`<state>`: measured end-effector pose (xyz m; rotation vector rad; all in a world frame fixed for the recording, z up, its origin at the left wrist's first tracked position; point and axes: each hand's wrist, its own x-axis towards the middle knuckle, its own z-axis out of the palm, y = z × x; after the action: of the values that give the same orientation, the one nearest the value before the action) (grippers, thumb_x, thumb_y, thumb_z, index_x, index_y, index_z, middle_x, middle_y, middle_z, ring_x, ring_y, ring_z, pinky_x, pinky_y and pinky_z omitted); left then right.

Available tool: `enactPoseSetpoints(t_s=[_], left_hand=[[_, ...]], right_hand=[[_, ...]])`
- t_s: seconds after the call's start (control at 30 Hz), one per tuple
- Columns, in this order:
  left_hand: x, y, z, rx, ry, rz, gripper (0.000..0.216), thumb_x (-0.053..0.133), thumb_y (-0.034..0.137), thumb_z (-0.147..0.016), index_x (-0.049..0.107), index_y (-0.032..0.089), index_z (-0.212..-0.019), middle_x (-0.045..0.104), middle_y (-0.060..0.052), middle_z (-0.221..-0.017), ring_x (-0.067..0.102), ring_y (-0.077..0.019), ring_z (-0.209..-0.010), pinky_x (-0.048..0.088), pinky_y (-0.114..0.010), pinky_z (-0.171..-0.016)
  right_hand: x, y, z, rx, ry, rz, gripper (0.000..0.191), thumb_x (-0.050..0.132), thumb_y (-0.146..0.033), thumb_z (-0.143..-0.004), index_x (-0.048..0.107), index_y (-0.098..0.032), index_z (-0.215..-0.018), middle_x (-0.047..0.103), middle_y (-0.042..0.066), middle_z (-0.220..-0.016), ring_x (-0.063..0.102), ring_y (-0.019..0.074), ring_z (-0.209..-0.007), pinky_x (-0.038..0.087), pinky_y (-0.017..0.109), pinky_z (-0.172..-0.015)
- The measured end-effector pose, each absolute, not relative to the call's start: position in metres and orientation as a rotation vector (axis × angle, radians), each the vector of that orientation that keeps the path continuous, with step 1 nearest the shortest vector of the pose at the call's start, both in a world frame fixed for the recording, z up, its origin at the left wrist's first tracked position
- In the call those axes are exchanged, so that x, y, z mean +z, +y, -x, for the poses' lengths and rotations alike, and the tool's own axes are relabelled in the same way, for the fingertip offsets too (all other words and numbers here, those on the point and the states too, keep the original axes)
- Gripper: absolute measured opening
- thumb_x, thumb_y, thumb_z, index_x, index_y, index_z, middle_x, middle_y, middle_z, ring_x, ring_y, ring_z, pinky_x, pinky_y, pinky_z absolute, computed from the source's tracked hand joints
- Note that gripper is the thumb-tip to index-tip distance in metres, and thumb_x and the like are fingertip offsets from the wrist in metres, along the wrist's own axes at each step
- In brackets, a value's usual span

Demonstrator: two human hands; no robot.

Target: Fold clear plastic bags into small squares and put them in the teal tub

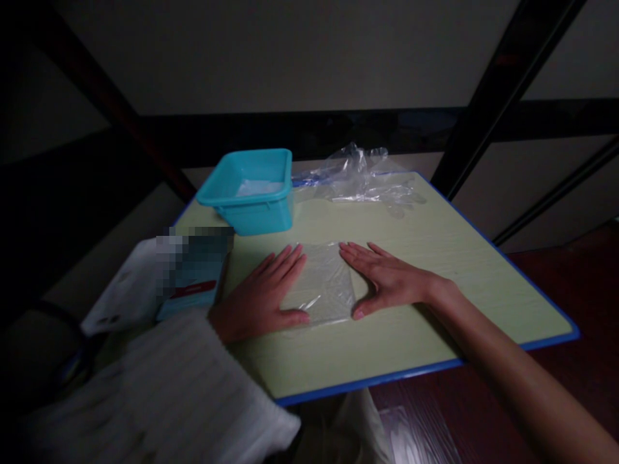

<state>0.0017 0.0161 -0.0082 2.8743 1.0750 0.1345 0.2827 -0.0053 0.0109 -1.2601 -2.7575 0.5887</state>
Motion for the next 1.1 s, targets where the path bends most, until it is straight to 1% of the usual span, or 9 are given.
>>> enactPoseSetpoints(t_s=[0.17, 0.4, 0.67, 0.77, 0.9, 0.97, 1.1], left_hand=[[-0.010, 0.019, 0.006, 0.164, 1.081, -2.871, 0.092, 0.045, 0.070, -0.078, 0.025, 0.007, -0.142, 0.020, -0.021, -0.151, 0.013, -0.0316, -0.142, 0.020, -0.045, -0.112], [-0.008, 0.019, 0.006, 0.058, 1.130, -2.874, 0.095, 0.045, 0.071, -0.077, 0.025, 0.004, -0.142, 0.016, -0.020, -0.152, 0.012, -0.0315, -0.142, 0.019, -0.044, -0.113], [-0.006, 0.017, 0.004, 0.064, 1.140, -2.866, 0.093, 0.044, 0.069, -0.079, 0.025, 0.003, -0.142, 0.015, -0.020, -0.153, 0.011, -0.0310, -0.142, 0.018, -0.043, -0.113], [-0.006, 0.017, 0.004, 0.072, 1.133, -2.857, 0.094, 0.045, 0.068, -0.079, 0.022, 0.002, -0.142, 0.014, -0.021, -0.153, 0.010, -0.0305, -0.142, 0.018, -0.042, -0.114], [-0.006, 0.018, 0.004, 0.099, 1.134, -2.840, 0.093, 0.044, 0.068, -0.080, 0.021, 0.004, -0.143, 0.015, -0.020, -0.153, 0.010, -0.0315, -0.142, 0.018, -0.044, -0.113], [-0.005, 0.018, 0.005, 0.133, 1.127, -2.842, 0.093, 0.043, 0.069, -0.080, 0.019, 0.005, -0.143, 0.015, -0.019, -0.153, 0.009, -0.0315, -0.142, 0.017, -0.045, -0.114], [-0.001, 0.018, 0.008, 0.151, 1.119, -2.851, 0.096, 0.045, 0.070, -0.078, 0.018, 0.005, -0.144, 0.016, -0.019, -0.153, 0.009, -0.0298, -0.142, 0.015, -0.045, -0.114]], right_hand=[[0.009, -0.005, -0.284, 0.573, -2.745, 1.250, 0.105, 0.055, -0.069, -0.074, 0.002, -0.017, -0.148, 0.008, 0.013, -0.154, 0.007, 0.0288, -0.141, 0.004, 0.052, -0.114], [0.007, -0.005, -0.283, 0.586, -2.744, 1.277, 0.109, 0.057, -0.070, -0.071, 0.002, -0.015, -0.148, 0.004, 0.015, -0.154, 0.006, 0.0298, -0.141, 0.002, 0.052, -0.113], [0.005, -0.003, -0.288, 0.593, -2.715, 1.222, 0.108, 0.060, -0.067, -0.072, 0.000, -0.019, -0.148, 0.000, 0.014, -0.154, 0.005, 0.0302, -0.141, 0.002, 0.054, -0.112], [0.006, -0.003, -0.291, 0.627, -2.689, 1.182, 0.100, 0.056, -0.065, -0.077, 0.000, -0.022, -0.148, 0.000, 0.011, -0.155, 0.004, 0.0285, -0.141, 0.004, 0.054, -0.112], [0.004, -0.003, -0.289, 0.595, -2.643, 1.157, 0.084, 0.043, -0.061, -0.087, 0.000, -0.024, -0.148, 0.005, 0.011, -0.155, 0.006, 0.0266, -0.141, 0.008, 0.055, -0.112], [0.002, -0.003, -0.285, 0.526, -2.640, 1.183, 0.085, 0.044, -0.062, -0.086, 0.001, -0.023, -0.148, 0.008, 0.012, -0.155, 0.009, 0.0279, -0.141, 0.008, 0.056, -0.112], [-0.003, -0.002, -0.280, 0.419, -2.675, 1.210, 0.100, 0.052, -0.068, -0.077, 0.001, -0.019, -0.148, 0.009, 0.015, -0.154, 0.010, 0.0306, -0.140, 0.007, 0.056, -0.112]])
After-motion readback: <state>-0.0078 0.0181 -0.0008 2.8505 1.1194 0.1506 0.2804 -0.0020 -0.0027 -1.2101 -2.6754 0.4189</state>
